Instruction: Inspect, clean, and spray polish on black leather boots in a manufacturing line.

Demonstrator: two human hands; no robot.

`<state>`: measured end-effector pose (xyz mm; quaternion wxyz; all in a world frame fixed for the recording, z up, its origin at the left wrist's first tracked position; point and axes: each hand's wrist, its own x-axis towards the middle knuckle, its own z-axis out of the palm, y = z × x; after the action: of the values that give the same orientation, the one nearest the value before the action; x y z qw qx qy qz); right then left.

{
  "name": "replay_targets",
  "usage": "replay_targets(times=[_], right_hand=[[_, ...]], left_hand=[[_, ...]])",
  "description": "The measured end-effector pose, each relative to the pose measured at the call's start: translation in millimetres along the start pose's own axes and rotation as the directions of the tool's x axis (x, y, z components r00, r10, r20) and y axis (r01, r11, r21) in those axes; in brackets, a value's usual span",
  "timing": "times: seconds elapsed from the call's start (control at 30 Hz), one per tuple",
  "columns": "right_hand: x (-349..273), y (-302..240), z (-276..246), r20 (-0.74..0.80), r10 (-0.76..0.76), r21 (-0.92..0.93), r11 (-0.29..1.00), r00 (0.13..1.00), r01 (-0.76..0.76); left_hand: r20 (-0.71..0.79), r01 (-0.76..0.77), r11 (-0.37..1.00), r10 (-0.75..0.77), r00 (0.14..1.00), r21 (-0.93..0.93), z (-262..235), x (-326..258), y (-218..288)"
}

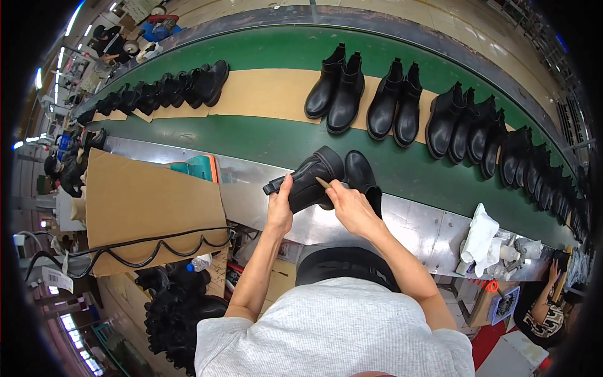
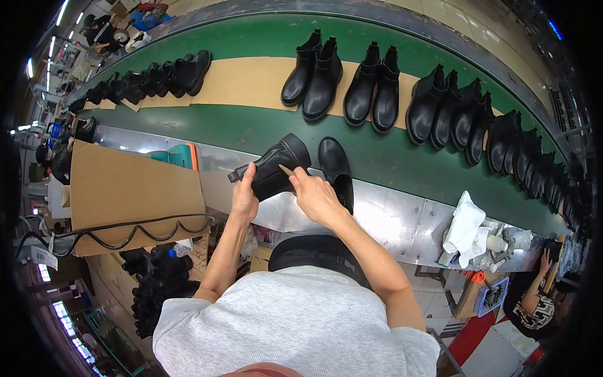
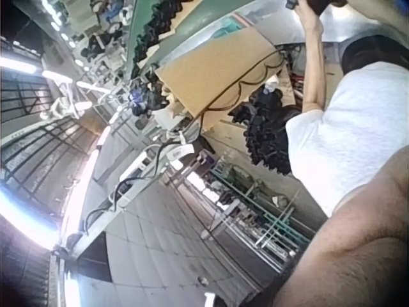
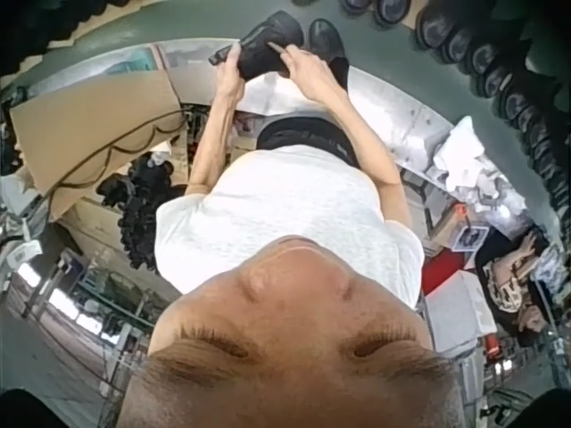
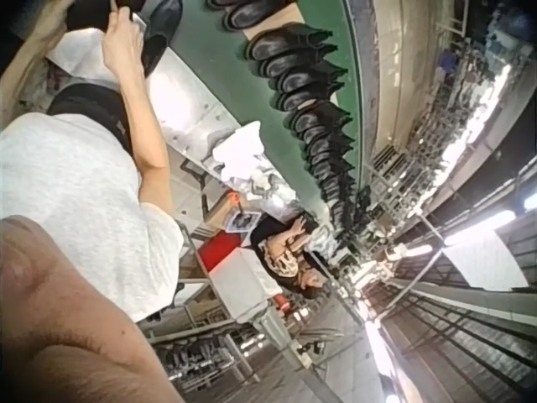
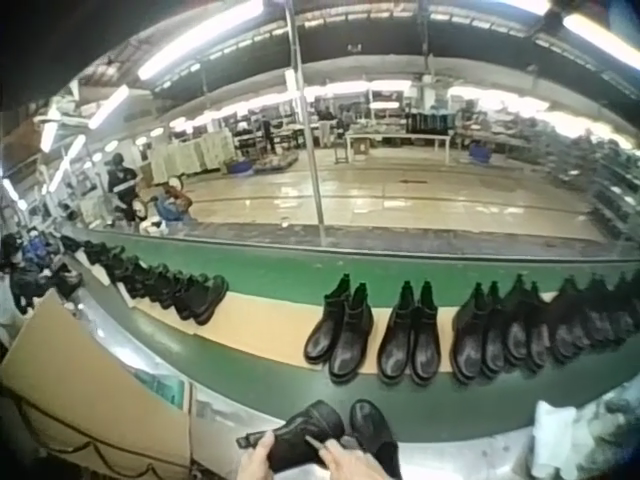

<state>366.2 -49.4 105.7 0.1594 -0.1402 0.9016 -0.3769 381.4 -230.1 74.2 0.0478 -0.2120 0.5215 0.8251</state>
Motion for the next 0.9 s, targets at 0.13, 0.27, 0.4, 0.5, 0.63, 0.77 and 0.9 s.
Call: replay_targets(times=[0.13,0.27,0.4,0.5,0.63,0.77,0.9], right_hand=[[-1.4,6.0,6.2,0.021,-0.002,0.197,0.980,1.000,-0.003],[8.2,-1.4,5.3,-0.017,0.006,0.169,0.986,1.000,-0.003],[12.0,-8.1,-3.9,0.013,0.041,0.082,0.996,0.999,-0.042],[15.2,-8.3,-5.4,0.019,0.020,0.057,0.998,1.000,-0.021],[18.5,-5.0,1.7,-0.039,0.020,0.075,0.997,0.999,-0.017],[12.0,0.2,2.4,-0.052,0.005,0.227,0.974,0.999,0.007],[10.7,1.8,3.7,-0.018,0.038,0.340,0.940,0.999,-0.029]], left_hand=[[-0.023,-0.037,0.999,0.037,0.999,0.017,3.8,1.5,2.6],[-0.063,-0.074,0.997,0.076,0.995,0.038,7.3,-1.4,0.5],[-0.013,0.012,1.000,-0.012,1.000,0.005,4.3,1.1,-5.5],[0.008,0.017,1.000,-0.017,1.000,0.004,6.2,6.1,-4.0],[-0.015,0.022,1.000,-0.022,1.000,-0.011,9.5,3.4,-1.2],[-0.035,-0.046,0.998,0.045,0.998,-0.039,11.3,9.0,-0.8],[-0.032,-0.039,0.999,0.037,0.999,-0.038,12.9,8.1,-1.1]])
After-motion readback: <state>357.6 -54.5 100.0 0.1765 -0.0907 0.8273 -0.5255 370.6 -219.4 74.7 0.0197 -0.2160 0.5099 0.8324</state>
